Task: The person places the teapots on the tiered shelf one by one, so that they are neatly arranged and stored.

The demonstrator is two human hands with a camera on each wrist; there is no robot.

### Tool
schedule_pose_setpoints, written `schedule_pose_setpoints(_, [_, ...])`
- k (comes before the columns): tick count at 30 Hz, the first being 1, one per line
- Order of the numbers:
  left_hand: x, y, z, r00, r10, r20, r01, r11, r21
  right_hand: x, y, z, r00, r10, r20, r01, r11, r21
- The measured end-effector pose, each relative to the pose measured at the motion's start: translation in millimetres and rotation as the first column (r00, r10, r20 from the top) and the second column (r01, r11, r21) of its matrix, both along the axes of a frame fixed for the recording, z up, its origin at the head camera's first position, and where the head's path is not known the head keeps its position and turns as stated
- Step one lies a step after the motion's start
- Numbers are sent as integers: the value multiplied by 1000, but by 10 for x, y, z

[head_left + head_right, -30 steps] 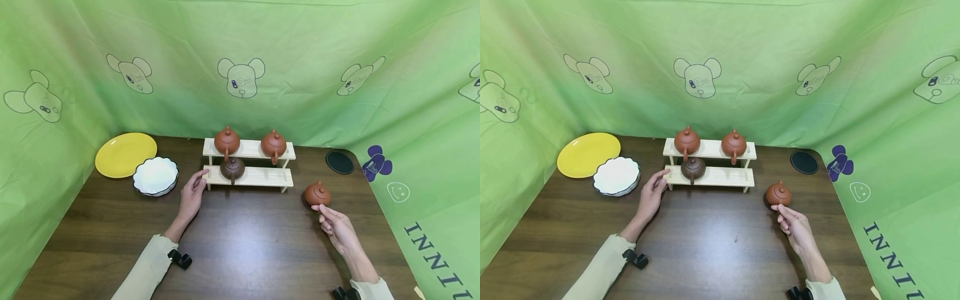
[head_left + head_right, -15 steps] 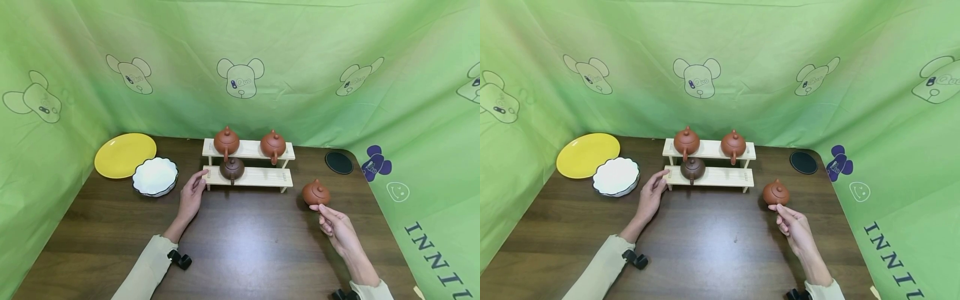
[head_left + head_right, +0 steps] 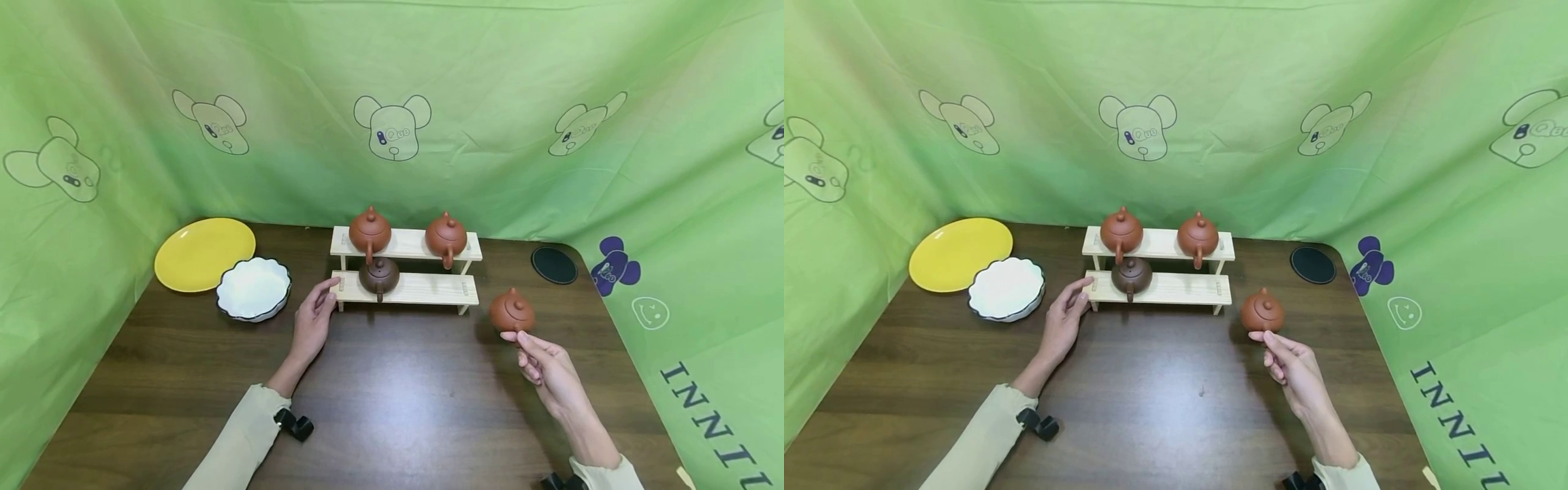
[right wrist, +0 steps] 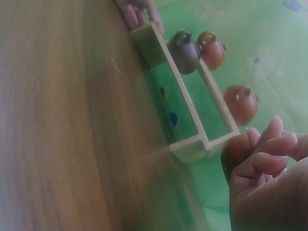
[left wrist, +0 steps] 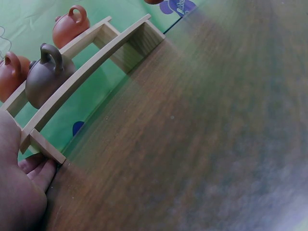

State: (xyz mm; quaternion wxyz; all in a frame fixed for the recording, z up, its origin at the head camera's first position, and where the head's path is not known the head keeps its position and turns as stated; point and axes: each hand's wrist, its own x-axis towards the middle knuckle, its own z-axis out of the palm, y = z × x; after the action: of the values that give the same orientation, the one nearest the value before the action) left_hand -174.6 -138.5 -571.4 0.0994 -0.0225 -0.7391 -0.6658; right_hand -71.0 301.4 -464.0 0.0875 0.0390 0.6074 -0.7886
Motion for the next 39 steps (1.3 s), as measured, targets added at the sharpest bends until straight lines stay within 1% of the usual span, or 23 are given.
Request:
schedule_pose_setpoints(9, [3, -5, 6, 1000, 1, 25, -2, 1000, 3, 14, -112, 53, 999, 54, -5, -54, 999, 3])
schedule_pose_setpoints(11, [9, -1, 14, 1000, 2, 23, -2, 1000, 6, 8, -135, 63, 998, 59, -6, -59, 998, 11])
schedule_pose_setpoints(12, [39, 2, 60, 1000, -7, 3, 7, 1000, 21, 5, -146, 68, 998, 63, -8, -62, 998, 16])
schedule_pose_setpoints(13, [43, 4, 62, 1000, -6, 1, 6, 1000, 20, 2, -159, 76, 998, 66, -9, -66, 998, 20])
schedule_pose_setpoints(18, [35, -1, 47, 1000, -10, -8, 10, 1000, 15, -20, -221, 104, 996, 89, -16, -89, 996, 25])
schedule_pose_setpoints(19, [4, -6, 1, 1000, -2, 13, 2, 1000, 2, -26, -234, 108, 995, 96, -17, -95, 995, 24])
schedule_pose_setpoints(24, [-4, -14, -4, 1000, -5, 27, 5, 1000, 0, -53, -306, 118, 992, 126, -14, -125, 992, 25])
schedule_pose_setpoints(30, [0, -8, 7, 999, 2, 34, -2, 1000, -11, -91, -390, 104, 991, 130, 15, -131, 990, 49])
schedule_pose_setpoints(33, [7, -1, 21, 999, 4, 37, -4, 1000, -9, -113, -434, 90, 991, 130, 25, -131, 988, 77])
schedule_pose_setpoints(35, [2, -5, 6, 999, 0, 51, 0, 1000, 3, -132, -467, 76, 992, 123, 36, -126, 987, 101])
schedule_pose_setpoints(38, [-5, -10, -10, 999, -2, 37, 2, 1000, -1, -164, -520, 50, 993, 113, 43, -118, 985, 126])
schedule_pose_setpoints(39, [-9, -12, -21, 999, -6, 42, 6, 1000, 8, -175, -537, 39, 993, 108, 45, -114, 985, 131])
